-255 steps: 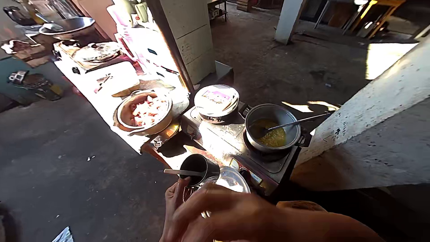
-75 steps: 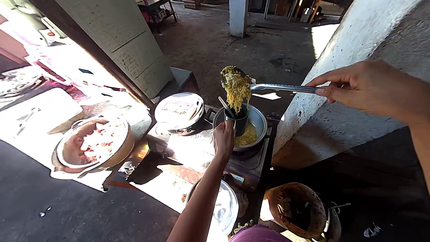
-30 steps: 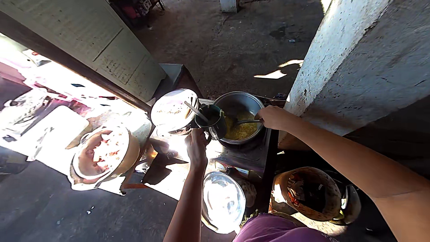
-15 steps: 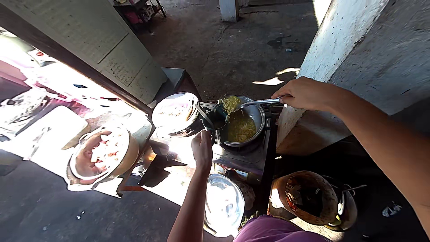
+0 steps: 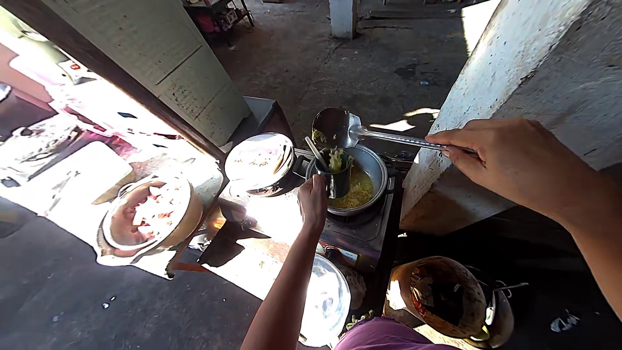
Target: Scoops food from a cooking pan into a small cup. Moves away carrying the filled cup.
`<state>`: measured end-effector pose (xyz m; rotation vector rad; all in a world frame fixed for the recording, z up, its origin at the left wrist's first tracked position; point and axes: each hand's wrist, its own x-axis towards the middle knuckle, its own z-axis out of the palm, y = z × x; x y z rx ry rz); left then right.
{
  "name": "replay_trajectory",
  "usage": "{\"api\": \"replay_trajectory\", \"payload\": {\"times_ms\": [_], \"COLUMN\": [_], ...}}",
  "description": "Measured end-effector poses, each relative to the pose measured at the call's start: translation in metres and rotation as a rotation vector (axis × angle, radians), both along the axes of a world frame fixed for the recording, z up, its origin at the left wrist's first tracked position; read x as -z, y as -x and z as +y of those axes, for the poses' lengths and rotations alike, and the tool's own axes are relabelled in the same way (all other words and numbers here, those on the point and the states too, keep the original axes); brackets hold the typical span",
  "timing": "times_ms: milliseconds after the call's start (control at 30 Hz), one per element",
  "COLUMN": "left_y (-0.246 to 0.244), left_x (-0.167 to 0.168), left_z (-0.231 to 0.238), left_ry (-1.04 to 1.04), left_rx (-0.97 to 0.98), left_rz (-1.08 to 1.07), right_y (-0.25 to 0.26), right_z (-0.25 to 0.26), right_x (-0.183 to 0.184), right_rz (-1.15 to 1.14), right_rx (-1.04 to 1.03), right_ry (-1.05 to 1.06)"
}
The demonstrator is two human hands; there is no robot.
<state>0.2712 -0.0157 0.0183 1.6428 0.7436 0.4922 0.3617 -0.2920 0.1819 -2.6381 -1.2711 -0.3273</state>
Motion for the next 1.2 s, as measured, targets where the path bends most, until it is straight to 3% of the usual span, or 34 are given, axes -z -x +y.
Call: {"api": "replay_trajectory", "payload": {"times_ms": [133,233,367,567,733,933,1100,1200], "left_y": [0.001,0.003,0.007,0.005,0.011,0.013,0.012,0.013], "left_x": [0.001,-0.005,-0.024,-0.042,-0.033,-0.011,-0.004,-0.001], "left_z": [0.011,0.018,0.027,0.036,0.038,0.028,0.019,0.017], "left_ry": [-0.026,0.068,0.186,0.152,0.140,0.189,0.193,0.177], "left_rx": [0.021,0.060,0.136,0.201,0.166,0.125,0.089,0.060], "left_rz": [0.005,-0.051,-0.036,0.069,0.078,-0.102,-0.220,-0.273], "right_y": [-0.019,-0.036,-0.047,-0.050,-0.046,-0.038,-0.026,-0.027], "right_z": [-0.006,-0.003,0.005,0.009,0.001,-0.016,-0.020,-0.016], "right_x": [0.013,0.030,0.057,0.081,0.075,0.047,0.033,0.040], "right_rz": [0.125,0.223,0.379,0.553,0.482,0.298,0.095,0.113], "right_rx": [-0.006,0.034,0.086,0.060,-0.024,-0.104,-0.081,0.001], "right_ry": [-0.081,-0.109,-0.045,0.019,-0.111,-0.243,-0.235,-0.156]}}
